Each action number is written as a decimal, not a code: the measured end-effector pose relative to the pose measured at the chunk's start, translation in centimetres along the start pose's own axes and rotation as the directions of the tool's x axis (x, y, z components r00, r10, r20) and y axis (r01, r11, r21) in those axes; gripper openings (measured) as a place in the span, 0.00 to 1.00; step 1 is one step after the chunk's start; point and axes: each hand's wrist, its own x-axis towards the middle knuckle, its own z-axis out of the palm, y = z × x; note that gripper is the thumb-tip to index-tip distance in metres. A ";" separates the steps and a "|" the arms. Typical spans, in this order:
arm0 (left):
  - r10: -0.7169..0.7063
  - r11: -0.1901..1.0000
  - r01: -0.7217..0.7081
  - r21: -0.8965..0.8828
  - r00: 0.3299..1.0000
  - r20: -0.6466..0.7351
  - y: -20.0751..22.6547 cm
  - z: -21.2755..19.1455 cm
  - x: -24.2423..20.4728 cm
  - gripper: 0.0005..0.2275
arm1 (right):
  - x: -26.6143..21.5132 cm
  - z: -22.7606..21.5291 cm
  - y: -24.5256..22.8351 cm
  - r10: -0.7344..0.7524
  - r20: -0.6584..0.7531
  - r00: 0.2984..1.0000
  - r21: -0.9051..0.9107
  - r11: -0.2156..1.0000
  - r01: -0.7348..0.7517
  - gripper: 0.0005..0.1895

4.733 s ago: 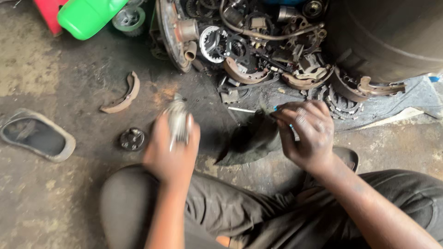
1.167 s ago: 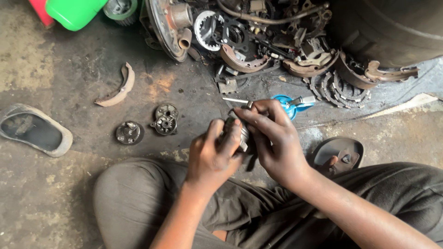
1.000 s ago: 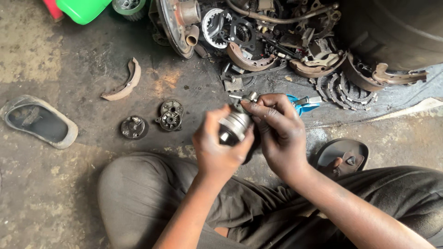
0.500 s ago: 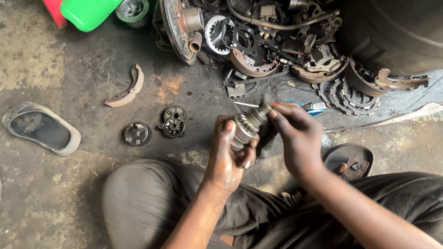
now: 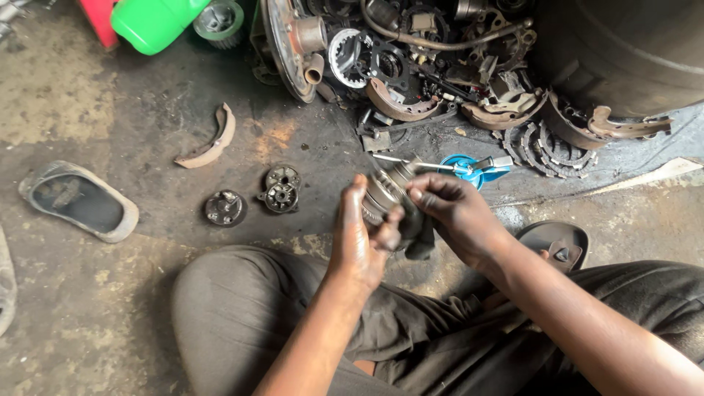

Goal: The person applies oil to a gear assembly using a blue oiler, rotates the part by hand, and wipes it with a cloth.

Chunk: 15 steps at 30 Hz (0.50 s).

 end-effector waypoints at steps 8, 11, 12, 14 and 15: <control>0.227 0.906 -0.143 0.399 0.959 -0.172 -2.0 -1.3 2.3 0.20 | -3.8 3.6 -3.0 -0.456 -0.050 0.889 -0.338 0.845 0.414 0.09; 0.054 0.954 -0.006 0.299 0.987 -0.151 -2.1 -0.6 1.7 0.19 | -3.3 2.1 -4.2 -0.756 -0.063 0.652 -0.673 0.514 0.531 0.05; 0.012 0.972 0.013 0.233 0.995 -0.104 -2.1 -0.4 1.4 0.19 | -2.9 1.8 -4.3 -0.742 -0.114 0.661 -0.658 0.555 0.509 0.05; -0.018 0.948 0.060 0.312 0.991 -0.135 -2.4 0.1 0.9 0.18 | -2.5 1.4 -4.7 -0.713 -0.222 0.665 -0.624 0.628 0.465 0.07; -0.032 0.933 0.082 0.350 0.989 -0.147 -2.6 0.3 1.0 0.17 | -2.5 1.6 -4.6 -0.645 -0.242 0.725 -0.582 0.694 0.424 0.07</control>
